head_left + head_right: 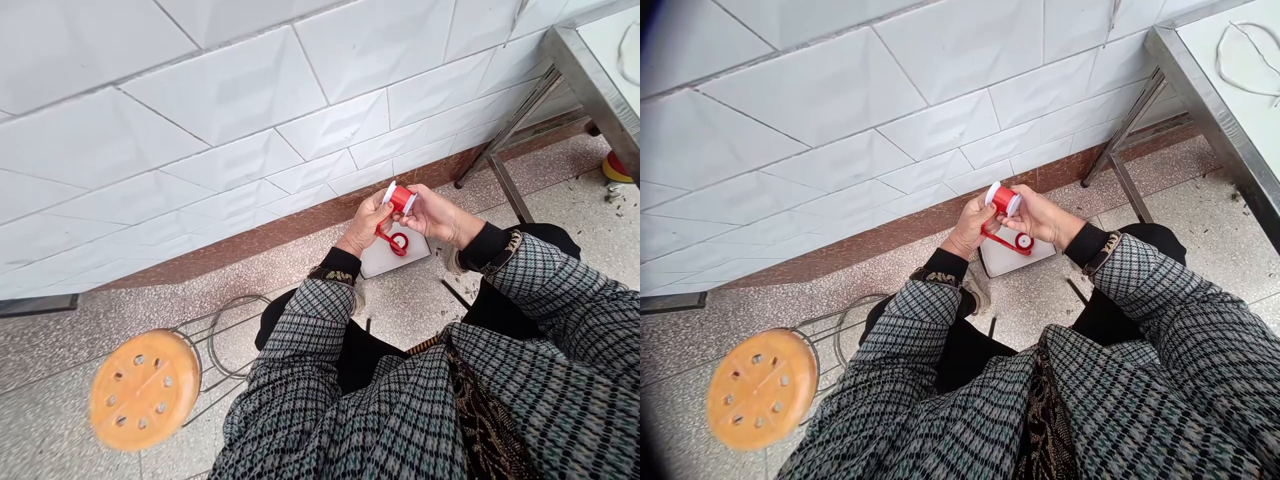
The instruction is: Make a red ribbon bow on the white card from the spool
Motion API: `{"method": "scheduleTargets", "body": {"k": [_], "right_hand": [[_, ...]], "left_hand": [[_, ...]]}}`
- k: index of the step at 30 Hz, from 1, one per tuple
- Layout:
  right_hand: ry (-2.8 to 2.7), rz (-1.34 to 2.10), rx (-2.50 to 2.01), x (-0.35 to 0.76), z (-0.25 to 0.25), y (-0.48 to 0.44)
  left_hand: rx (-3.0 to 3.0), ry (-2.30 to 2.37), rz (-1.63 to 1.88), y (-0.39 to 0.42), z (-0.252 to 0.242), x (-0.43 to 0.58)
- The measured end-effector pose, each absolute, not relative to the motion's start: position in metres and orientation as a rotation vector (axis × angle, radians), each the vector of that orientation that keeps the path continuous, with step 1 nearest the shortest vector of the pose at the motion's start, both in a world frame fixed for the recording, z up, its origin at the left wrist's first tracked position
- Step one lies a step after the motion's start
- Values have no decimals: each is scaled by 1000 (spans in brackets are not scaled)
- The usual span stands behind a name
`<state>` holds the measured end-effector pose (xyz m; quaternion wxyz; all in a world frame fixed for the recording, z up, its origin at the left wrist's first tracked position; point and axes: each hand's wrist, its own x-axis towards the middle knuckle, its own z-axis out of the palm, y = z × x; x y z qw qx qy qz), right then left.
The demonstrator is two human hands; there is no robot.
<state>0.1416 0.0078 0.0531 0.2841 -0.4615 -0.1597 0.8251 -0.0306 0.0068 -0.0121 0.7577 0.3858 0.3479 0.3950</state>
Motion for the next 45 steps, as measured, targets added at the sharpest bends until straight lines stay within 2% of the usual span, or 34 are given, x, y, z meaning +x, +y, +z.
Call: {"method": "scheduleTargets", "body": {"k": [5,11,16,20,30,45], "right_hand": [[-766,1900,-1330,136,55,0],[-922,1771,-1429,135,54,5],[-730,1782,-1391,137,55,13],[-622,1769,-1419,140,56,20],[-385,1957,-1261,145,42,25],[-327,1967,-1191,146,36,28]], "left_hand": [[858,781,869,8,-9,-32],[868,791,883,9,-6,-30],[904,907,1011,7,-8,-20],[952,992,964,4,-6,-22],[829,927,983,-2,-9,-19],[1124,1031,1007,-3,-14,-22]]}}
